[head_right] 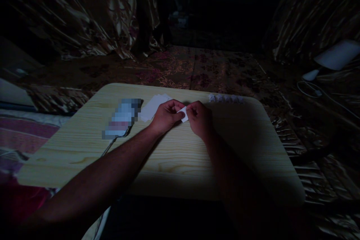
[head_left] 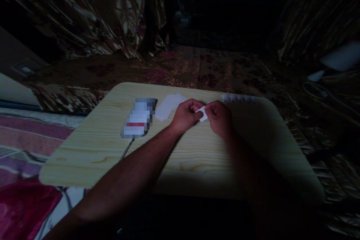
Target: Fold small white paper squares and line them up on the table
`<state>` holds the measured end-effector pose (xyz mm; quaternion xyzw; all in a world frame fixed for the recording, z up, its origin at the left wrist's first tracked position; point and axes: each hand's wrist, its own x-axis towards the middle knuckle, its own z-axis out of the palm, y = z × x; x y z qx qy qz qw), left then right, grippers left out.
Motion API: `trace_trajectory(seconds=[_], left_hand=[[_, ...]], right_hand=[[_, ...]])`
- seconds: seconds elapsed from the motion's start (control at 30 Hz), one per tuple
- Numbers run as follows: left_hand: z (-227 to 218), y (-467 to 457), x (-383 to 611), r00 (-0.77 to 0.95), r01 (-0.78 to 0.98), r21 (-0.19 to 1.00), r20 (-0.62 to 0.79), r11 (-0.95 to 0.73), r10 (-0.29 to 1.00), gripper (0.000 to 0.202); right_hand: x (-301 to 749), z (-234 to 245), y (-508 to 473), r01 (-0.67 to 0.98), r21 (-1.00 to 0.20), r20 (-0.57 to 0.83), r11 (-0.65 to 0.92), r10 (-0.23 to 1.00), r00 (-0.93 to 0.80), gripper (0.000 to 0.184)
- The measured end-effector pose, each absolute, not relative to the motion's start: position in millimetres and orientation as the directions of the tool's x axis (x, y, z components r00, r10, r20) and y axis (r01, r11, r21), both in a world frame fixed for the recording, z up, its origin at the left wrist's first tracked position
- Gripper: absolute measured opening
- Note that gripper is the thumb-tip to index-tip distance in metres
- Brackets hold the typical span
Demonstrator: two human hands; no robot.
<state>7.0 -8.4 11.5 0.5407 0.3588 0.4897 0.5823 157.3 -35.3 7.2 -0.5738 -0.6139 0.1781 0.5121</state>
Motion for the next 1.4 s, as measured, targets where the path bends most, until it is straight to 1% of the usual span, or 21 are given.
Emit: trace_trajectory(seconds=[0.23,0.33,0.47,0.6,0.73,0.9,1.2,1.4], left_hand=[[10,-8,8,0.261,-0.189,0.98,0.104,-0.055,0.96,0.027],[10,-9,8,0.252,-0.197,0.979,0.107,-0.057,0.962,0.027],[11,-10,9,0.245,-0.205,0.977,0.104,-0.053,0.964,0.027],[12,-10,10,0.247,-0.208,0.977,0.105,-0.053,0.963,0.027],[12,-11,10,0.249,-0.211,0.976,0.102,-0.049,0.963,0.028],[13,-12,9,0.251,-0.213,0.976,0.101,-0.047,0.963,0.028],[14,-13,10,0.252,-0.195,0.979,0.104,-0.055,0.962,0.025],[10,-11,9,0.273,-0.195,0.979,0.112,-0.059,0.956,0.025]], right_hand=[[156,8,-35,0.497,-0.819,0.422,0.287,0.888,0.181,0.01],[155,8,-35,0.456,-0.84,0.414,0.294,0.89,0.189,0.008],[154,8,-35,0.392,-0.869,0.404,0.303,0.891,0.207,0.015],[155,11,-36,0.424,-0.854,0.412,0.302,0.89,0.196,0.016],[157,11,-36,0.475,-0.827,0.426,0.3,0.886,0.183,0.013],[157,9,-35,0.429,-0.844,0.43,0.321,0.884,0.185,0.014],[157,18,-39,0.523,-0.792,0.458,0.316,0.874,0.165,0.005],[157,22,-40,0.527,-0.786,0.457,0.323,0.878,0.144,0.003]])
